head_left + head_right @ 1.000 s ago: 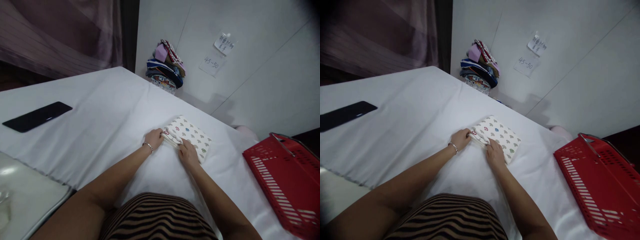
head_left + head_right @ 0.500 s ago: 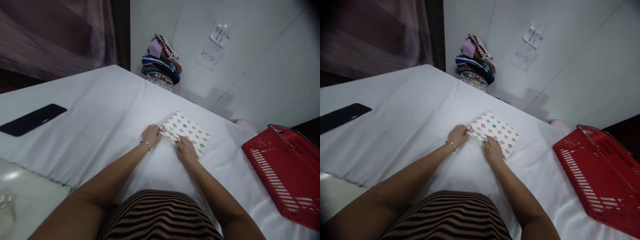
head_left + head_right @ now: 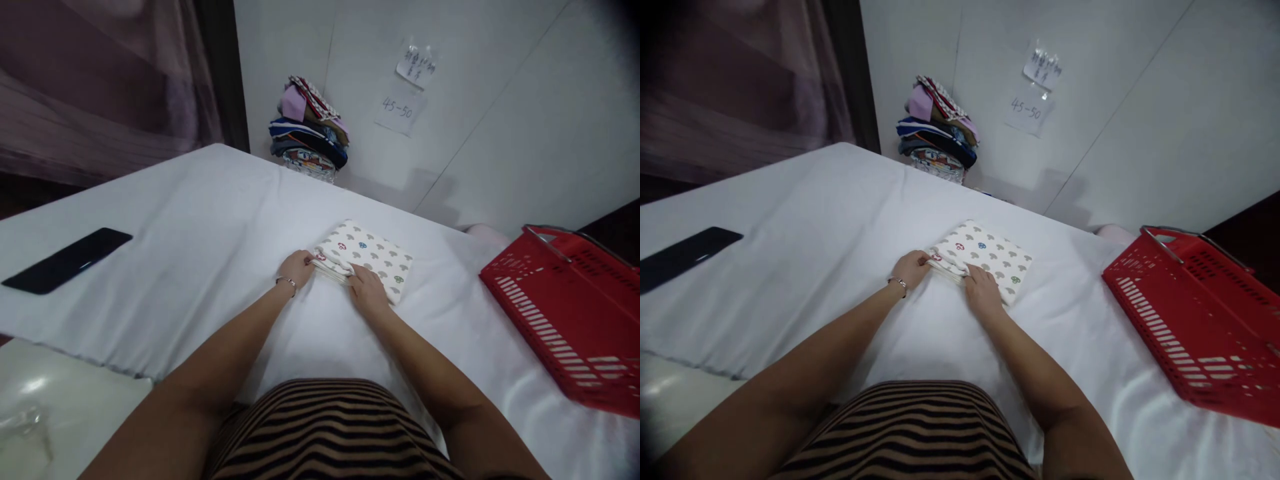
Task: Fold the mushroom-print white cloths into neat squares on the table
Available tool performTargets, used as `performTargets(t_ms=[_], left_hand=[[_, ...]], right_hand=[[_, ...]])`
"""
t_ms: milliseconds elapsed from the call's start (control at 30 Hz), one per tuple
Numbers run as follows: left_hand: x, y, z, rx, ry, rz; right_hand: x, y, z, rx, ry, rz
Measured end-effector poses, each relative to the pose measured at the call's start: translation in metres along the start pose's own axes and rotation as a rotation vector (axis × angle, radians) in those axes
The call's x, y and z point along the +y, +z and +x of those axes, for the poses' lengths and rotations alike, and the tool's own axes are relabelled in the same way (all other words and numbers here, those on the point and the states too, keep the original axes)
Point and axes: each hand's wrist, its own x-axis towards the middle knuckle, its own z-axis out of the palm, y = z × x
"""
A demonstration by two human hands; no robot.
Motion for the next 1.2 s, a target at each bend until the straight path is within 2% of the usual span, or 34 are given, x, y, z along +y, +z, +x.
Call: performTargets(t_ms=[233,533,900,1200], left_hand=[[-0.007,-0.001,-0.005,-0.004,-0.014,-0.104],[-0.005,0.003,-0.008,0.039,0.093,0.014],[0.009,0.009,-0.006,0.064,0.072,0.237],[0.008,0.006,-0.004,0.039,0.073,0.167]], right_hand=[[-0.001,0.003,-0.002,0.039,-0.016,-0.006],[-0.002,0.007,-0.002,0.049,0.006,-0.023],[-0.008,0.003,-0.002,0.077,0.04,-0.045],[-0.006,0.005,-0.001,0.051,0.049,-0.047]])
